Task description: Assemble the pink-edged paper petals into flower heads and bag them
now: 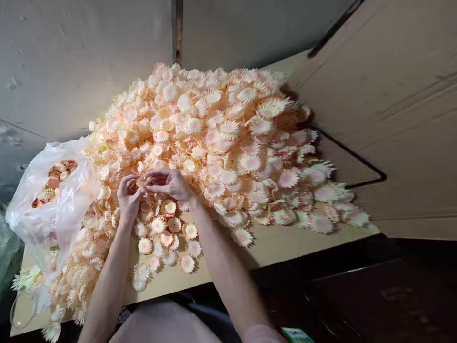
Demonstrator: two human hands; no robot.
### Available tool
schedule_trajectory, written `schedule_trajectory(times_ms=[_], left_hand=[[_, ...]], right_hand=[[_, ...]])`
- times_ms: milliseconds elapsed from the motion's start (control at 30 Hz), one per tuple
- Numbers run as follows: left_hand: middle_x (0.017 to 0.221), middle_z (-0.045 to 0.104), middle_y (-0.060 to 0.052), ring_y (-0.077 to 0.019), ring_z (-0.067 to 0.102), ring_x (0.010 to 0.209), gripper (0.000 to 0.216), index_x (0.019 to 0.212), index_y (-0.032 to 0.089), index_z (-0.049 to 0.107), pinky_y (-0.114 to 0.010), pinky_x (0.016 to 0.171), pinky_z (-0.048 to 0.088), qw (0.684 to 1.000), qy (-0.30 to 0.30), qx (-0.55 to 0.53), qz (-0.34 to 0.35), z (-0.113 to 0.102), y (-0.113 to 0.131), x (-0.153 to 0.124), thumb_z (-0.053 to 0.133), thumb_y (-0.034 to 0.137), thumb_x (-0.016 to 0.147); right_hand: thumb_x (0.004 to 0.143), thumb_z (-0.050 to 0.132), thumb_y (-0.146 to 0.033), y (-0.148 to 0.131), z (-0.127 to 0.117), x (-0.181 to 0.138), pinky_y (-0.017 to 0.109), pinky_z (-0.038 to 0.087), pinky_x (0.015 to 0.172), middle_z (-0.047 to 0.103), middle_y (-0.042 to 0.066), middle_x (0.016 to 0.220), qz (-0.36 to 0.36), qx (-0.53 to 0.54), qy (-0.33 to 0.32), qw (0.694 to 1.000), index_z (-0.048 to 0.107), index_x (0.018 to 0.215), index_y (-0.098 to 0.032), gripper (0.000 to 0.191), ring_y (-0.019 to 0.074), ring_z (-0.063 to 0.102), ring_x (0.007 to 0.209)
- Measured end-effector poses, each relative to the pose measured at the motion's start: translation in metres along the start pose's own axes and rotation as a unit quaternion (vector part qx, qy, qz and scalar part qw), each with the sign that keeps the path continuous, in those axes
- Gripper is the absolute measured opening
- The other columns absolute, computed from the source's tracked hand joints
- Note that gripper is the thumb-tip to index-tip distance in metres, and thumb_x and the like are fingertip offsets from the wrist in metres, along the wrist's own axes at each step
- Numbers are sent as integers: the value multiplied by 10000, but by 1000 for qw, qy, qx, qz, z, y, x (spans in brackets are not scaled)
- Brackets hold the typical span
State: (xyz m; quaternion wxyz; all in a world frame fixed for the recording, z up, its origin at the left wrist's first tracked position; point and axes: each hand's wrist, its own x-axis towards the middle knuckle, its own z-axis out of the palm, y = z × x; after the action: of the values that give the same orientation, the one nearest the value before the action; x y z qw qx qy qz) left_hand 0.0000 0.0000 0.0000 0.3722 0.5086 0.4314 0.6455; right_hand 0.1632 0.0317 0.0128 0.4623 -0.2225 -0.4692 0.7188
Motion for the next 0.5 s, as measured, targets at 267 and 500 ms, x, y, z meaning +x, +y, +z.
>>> schedule_trajectory(times_ms=[267, 500], left_hand=[[1231, 650, -126, -212, 625, 1080, 483, 1246, 219, 655, -291, 876, 524, 995, -84, 52, -10, -2, 3, -1, 707, 410, 805], [966, 716, -38, -132, 655, 798, 443, 1205, 251, 683, -279, 787, 568, 998, -43, 23, -50, -4, -3, -3, 739, 363, 780]], right_hand=[[563, 877, -265, -2, 1, 2, 247, 568, 659, 760, 13, 798, -14, -31, 102, 994, 746, 823, -178, 304, 125, 689, 668], [693, 810, -288, -4, 0, 1, 224, 520, 547, 746, 8, 750, -42, -31, 63, 997, 737, 853, -170, 212, 84, 609, 513]])
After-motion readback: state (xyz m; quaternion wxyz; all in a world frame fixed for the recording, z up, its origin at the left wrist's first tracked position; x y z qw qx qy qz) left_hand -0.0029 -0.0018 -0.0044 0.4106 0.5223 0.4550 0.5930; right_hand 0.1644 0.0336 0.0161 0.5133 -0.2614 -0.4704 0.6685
